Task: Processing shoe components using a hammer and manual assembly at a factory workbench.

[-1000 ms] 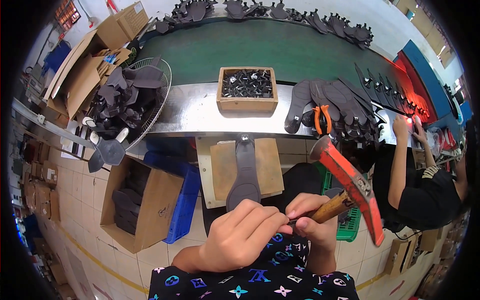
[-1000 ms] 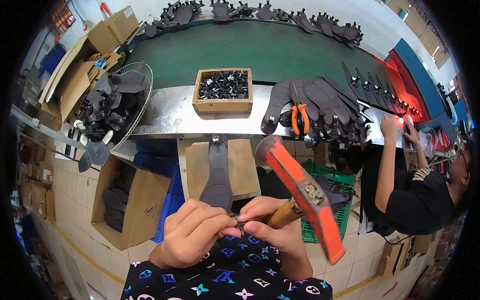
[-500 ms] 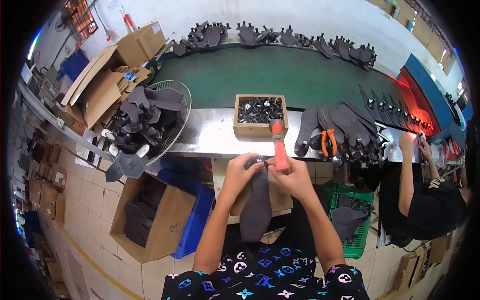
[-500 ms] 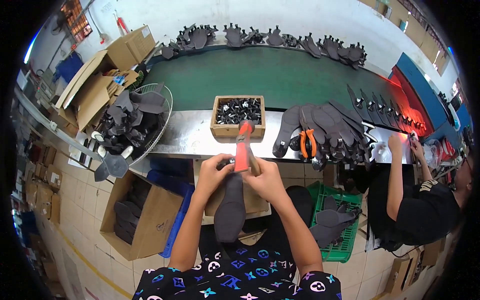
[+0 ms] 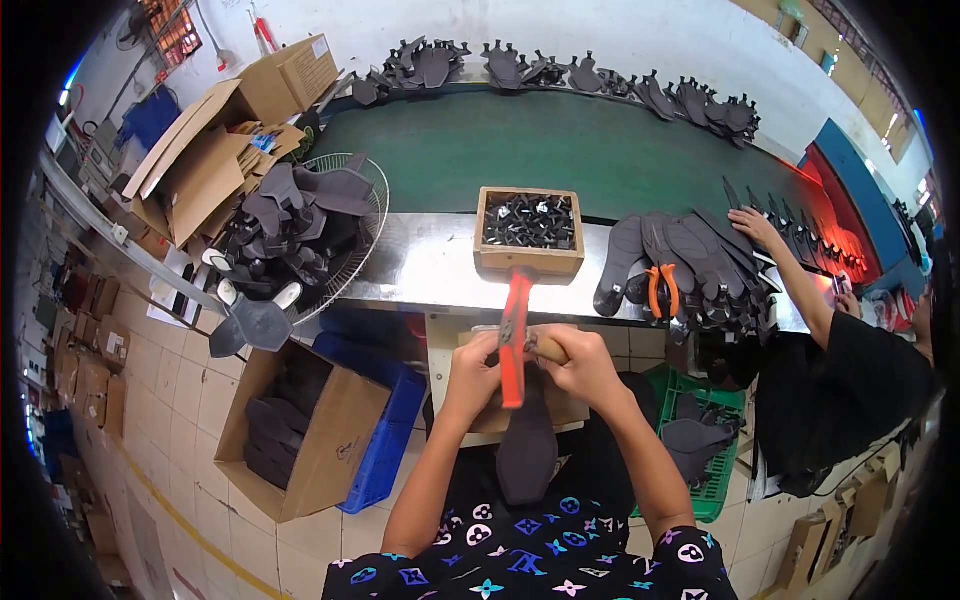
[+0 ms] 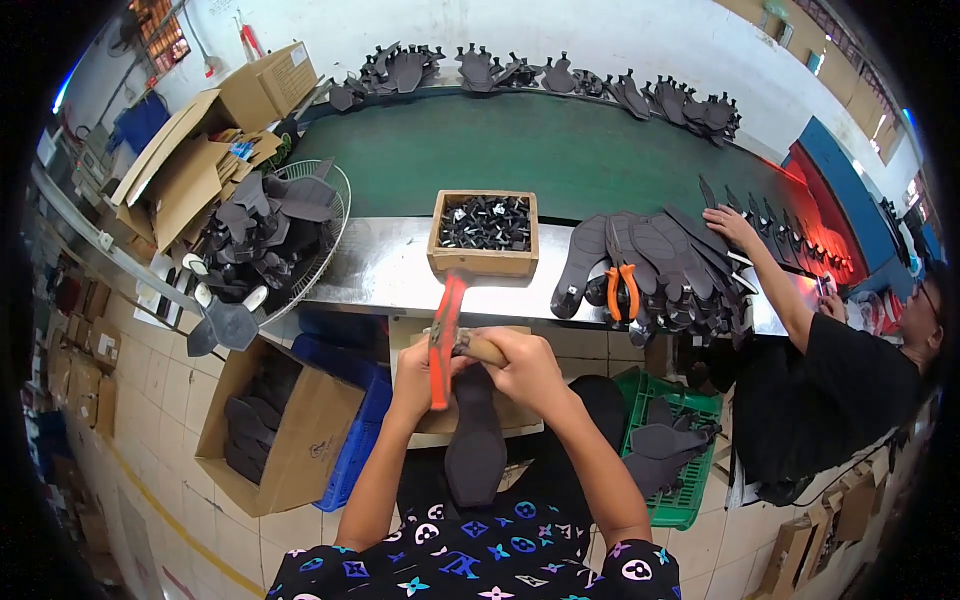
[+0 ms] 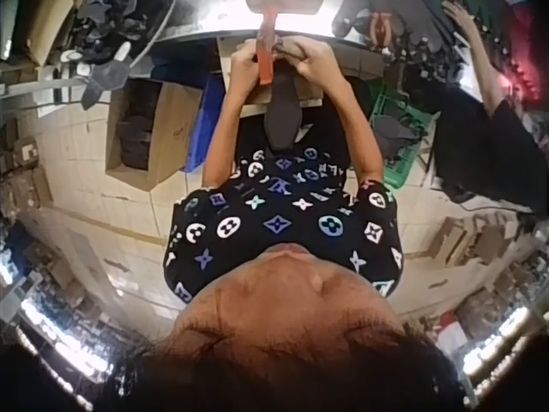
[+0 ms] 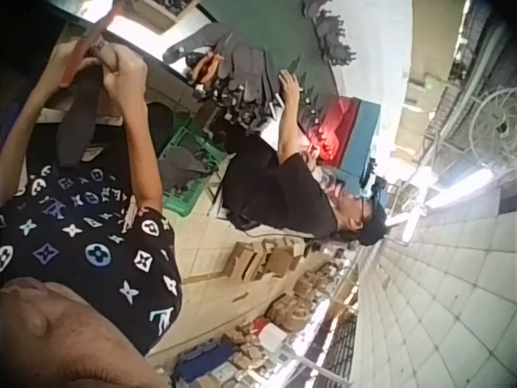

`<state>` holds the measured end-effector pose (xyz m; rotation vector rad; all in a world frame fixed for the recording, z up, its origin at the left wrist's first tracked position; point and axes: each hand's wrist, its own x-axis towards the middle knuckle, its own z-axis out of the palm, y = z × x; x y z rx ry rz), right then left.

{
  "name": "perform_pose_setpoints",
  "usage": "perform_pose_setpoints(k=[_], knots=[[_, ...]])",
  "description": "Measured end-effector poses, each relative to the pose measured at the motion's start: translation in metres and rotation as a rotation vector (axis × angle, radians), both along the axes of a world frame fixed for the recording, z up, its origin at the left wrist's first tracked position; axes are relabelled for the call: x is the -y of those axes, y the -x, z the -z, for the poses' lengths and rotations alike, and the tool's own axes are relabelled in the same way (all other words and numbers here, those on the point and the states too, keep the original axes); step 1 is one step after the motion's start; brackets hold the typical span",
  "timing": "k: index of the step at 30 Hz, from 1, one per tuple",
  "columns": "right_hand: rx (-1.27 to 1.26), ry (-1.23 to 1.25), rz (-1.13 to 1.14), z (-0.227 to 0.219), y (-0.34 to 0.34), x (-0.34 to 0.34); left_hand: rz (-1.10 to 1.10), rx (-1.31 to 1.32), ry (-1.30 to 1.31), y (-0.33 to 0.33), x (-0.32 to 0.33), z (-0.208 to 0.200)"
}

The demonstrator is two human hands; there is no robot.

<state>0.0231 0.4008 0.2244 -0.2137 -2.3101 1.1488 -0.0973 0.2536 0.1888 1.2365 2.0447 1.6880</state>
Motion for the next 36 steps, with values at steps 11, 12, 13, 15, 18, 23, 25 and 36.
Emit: perform_pose_setpoints(k=[11,12,13,15,18,23,25,36], knots=[[-0.021,-0.044,0.035,-0.027,-0.011,0.016,0.055,-0.018,0.043,0.003,-0.002,-0.006],[-0.021,-0.045,0.034,-0.030,-0.018,0.019,0.089,0.027,0.022,0.004,-0.004,-0.011],[0.009,0.019,0.093,-0.041,-0.026,0.028,0.112,0.074,0.005,0.005,-0.001,-0.012],[0.041,0.084,0.145,-0.051,-0.040,0.039,0.125,0.145,0.003,0.008,0.000,-0.007],[0.023,-0.029,0.094,-0.049,-0.061,0.042,0.179,0.201,0.006,0.012,-0.004,-0.007],[0.027,-0.078,0.075,-0.059,-0.071,0.056,0.219,0.207,0.002,0.017,-0.004,-0.005],[-0.012,-0.099,0.082,-0.053,-0.070,0.057,0.228,0.200,-0.006,0.013,-0.004,-0.009],[-0.134,-0.333,0.117,-0.100,-0.092,0.059,0.139,-0.047,0.128,0.007,0.011,0.011]])
